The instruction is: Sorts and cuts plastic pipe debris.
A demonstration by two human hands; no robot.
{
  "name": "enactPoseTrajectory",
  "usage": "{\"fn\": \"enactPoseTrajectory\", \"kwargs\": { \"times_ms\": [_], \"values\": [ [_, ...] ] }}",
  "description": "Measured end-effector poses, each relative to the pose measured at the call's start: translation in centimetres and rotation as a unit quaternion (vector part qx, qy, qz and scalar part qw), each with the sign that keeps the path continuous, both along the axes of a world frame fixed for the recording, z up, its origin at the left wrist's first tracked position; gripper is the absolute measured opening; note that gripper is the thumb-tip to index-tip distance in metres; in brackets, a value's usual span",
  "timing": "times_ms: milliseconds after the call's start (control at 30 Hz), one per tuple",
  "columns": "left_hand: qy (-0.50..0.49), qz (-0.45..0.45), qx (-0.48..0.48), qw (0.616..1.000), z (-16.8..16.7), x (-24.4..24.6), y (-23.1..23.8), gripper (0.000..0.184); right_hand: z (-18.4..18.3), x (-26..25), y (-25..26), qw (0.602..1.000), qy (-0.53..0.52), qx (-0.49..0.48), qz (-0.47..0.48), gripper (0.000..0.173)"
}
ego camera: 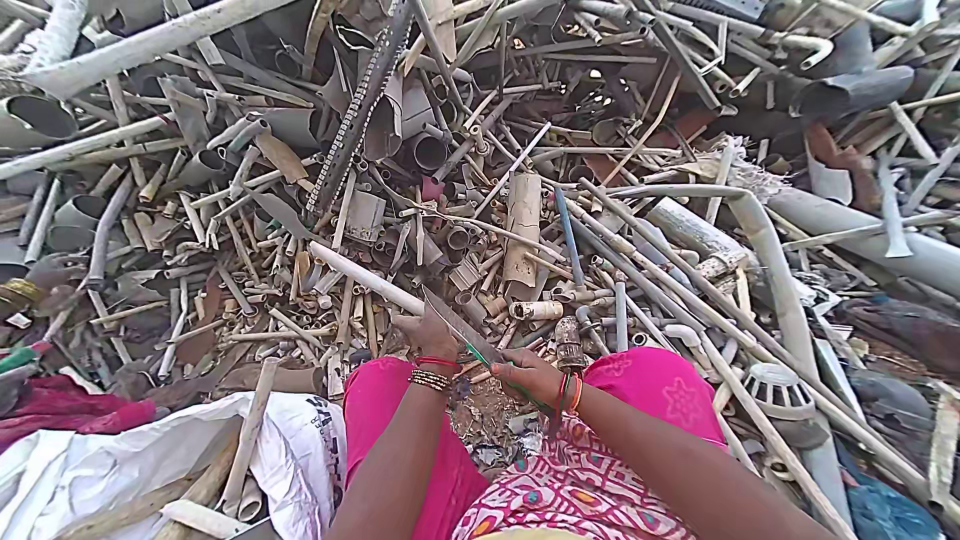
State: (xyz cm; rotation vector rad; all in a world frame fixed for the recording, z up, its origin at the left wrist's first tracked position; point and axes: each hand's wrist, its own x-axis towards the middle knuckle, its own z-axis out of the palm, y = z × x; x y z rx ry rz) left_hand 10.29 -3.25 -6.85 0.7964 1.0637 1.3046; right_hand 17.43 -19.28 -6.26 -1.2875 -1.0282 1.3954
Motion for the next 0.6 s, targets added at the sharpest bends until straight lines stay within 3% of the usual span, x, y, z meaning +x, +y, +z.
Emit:
{"fn": "enactPoseTrajectory", "kwargs": {
  "times_ms": [33,133,200,267,367,600],
  "values": [
    [-0.007,0.026,-0.020,0.999,0.0,0.0,0.4,0.044,0.1,-0.1,-0.1,1.000,0.005,0.004,0.016,0.018],
    [-0.034,0.049,-0.113,0.992,0.3,-1.8,2.9,0.041,1.0,0.7,-1.0,0.999,0.024,0.025,-0.009,0.015],
    [-0.036,0.040,-0.138,0.989,0.7,-2.8,4.3,0.019,1.2,2.2,-1.4,0.996,0.020,0.025,-0.088,0.015],
    [-0.052,0.028,-0.124,0.990,0.7,-3.1,4.7,0.009,1.5,3.8,-1.6,0.983,-0.008,-0.009,-0.184,0.018],
    [-0.070,0.009,-0.117,0.991,0.9,-2.5,4.1,0.010,1.4,5.7,-1.3,0.960,-0.073,-0.080,-0.257,0.022],
    [-0.089,-0.137,-0.190,0.968,1.0,-1.8,3.0,0.030,1.3,5.6,-0.9,0.953,-0.215,-0.112,-0.183,0.064]
  ]
}}
